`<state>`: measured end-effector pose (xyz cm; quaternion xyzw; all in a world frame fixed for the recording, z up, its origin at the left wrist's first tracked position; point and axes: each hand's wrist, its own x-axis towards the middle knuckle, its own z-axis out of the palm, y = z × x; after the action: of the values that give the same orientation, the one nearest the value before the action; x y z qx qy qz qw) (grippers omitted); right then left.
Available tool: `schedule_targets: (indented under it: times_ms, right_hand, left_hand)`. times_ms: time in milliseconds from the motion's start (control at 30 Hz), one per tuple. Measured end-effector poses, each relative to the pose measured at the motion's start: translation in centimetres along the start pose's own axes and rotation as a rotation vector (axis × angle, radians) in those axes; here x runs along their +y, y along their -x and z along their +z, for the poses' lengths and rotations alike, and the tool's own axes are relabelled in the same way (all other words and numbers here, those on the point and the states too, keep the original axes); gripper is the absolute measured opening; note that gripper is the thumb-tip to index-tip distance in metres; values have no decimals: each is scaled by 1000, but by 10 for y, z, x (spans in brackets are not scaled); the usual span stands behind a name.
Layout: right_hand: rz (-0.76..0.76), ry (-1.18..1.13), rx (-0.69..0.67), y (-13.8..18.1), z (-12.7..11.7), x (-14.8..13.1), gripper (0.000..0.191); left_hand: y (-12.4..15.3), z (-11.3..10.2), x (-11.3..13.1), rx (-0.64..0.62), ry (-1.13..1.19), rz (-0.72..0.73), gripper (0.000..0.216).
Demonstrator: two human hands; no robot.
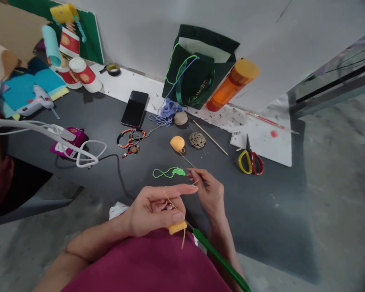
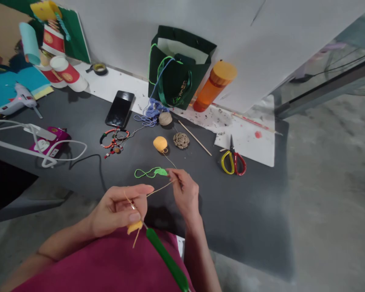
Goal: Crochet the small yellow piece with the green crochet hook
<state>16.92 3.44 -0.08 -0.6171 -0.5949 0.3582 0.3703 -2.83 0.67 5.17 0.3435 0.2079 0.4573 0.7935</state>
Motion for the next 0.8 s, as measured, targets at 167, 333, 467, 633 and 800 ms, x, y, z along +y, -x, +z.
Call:
schedule_targets:
  times_ms: [167, 333, 467, 633, 800]
  right_hand:
    - [-86, -301, -611, 1, -14, -19, 18]
    - [45, -158, -723, -13, -27, -19, 22]
    - [76, 198, -384, -22, -20, -6, 23]
    - [24, 420, 46, -35, -9, 15, 27]
    - [-226, 176, 246, -36, -3, -1, 33]
  left_hand:
    - [-1, -5, -1, -6, 14, -41, 39]
    - [3, -8, 3, -39, 27, -118, 38]
    - [5, -9, 5, -44, 39, -180, 36]
    - [6, -10, 5, -66, 28, -199, 35]
    - [4, -14, 1, -27, 57, -272, 37]
